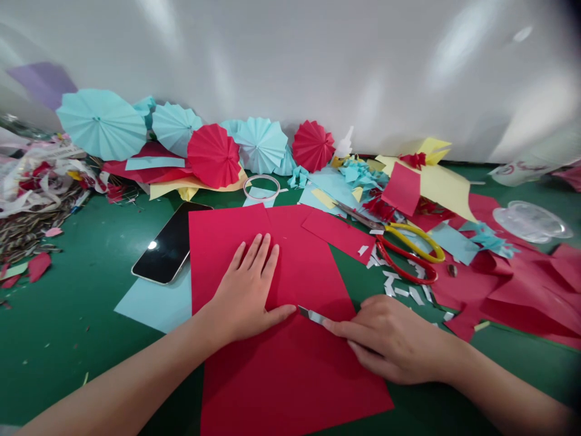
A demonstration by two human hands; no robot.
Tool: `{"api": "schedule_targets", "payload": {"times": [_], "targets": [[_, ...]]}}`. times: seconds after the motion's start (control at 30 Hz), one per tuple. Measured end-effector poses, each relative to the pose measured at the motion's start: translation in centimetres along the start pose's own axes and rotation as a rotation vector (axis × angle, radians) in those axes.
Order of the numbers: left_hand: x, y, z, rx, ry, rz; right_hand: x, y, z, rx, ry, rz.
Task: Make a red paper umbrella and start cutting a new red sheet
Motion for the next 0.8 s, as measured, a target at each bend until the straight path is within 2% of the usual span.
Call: {"api": "schedule_targets", "payload": {"times": [0.8], "targets": [[0.0, -0.09, -0.01, -0.004, 0.003, -0.003, 0.11, -0.8, 0.87, 0.055, -0.04, 0.002]]}}
Point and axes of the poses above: each hand's wrist, its own z-axis towards the middle knuckle, its own x-axis out of the palm, y = z × x, the point moved 4 cm from there along z, towards the middle knuckle, and after that the axes turned 9 degrees about -x, right-handed, at the moved point
